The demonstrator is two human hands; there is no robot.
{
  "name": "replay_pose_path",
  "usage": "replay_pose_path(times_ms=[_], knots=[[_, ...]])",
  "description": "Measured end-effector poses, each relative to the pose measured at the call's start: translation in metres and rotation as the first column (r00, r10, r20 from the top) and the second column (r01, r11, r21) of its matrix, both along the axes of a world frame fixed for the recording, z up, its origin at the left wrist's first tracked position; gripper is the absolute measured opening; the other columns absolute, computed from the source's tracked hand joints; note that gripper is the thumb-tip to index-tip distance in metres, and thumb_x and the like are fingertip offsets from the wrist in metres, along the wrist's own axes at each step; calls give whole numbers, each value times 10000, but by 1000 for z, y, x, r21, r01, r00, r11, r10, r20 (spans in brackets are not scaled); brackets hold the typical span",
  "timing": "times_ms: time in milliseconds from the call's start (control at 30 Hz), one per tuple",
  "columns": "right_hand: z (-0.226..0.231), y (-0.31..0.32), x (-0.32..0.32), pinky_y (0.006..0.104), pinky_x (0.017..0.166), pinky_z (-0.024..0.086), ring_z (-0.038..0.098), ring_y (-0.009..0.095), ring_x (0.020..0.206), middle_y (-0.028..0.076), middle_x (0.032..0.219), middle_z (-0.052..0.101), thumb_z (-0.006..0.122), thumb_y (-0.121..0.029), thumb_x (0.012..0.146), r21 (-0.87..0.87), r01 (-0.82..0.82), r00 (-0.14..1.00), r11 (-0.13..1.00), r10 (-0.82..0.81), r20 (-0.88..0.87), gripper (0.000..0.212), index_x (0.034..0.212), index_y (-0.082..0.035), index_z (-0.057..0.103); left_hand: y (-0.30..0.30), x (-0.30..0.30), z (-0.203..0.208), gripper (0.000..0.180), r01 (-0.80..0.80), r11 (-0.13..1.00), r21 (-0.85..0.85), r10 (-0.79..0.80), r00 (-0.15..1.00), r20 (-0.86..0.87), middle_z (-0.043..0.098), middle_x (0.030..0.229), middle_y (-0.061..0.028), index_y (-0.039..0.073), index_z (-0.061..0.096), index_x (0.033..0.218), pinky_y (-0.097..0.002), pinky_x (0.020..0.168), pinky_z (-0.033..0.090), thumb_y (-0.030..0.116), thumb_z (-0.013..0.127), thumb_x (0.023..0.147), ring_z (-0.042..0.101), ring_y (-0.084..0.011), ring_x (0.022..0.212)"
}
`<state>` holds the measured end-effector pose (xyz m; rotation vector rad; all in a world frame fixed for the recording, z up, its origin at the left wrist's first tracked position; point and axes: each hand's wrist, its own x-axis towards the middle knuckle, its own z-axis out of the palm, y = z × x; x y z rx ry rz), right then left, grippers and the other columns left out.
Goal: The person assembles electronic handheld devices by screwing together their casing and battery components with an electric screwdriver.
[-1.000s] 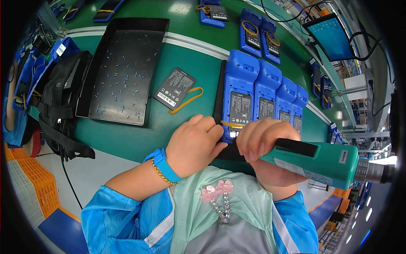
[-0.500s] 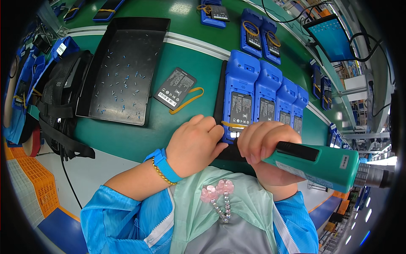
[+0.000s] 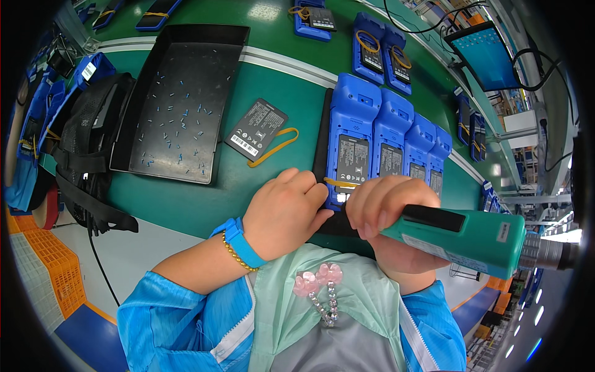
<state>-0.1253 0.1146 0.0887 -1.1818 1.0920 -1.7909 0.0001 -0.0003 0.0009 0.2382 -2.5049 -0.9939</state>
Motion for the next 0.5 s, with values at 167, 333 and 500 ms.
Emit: replay_pose_path(times_ms=[167,333,500], knots=[[0,0,1,346,662,466,572,243,697,128,756,589,604,-162,970,8,2,998,1000,-3,57,187,880,-3,568,-1,0,0,234,5,1000,4,-5,1000,2,538,859,-80,74,618,867,-408,717,501,190,792,762,569,-295,847],[-2,-3,1,349,617,461,564,237,662,133,741,591,612,-226,980,-24,6,1000,1000,-6,-30,256,866,-2,564,0,0,-1,240,5,1000,6,-5,1000,-2,536,857,-80,71,621,873,-406,716,501,188,795,757,569,-292,847],[-5,-2,0,347,575,453,556,232,624,134,716,584,614,-257,984,-51,12,1000,999,-13,-26,302,832,0,568,-1,0,0,243,7,1000,5,-7,1000,-9,534,854,-80,71,620,873,-404,713,500,188,798,754,568,-291,842]])
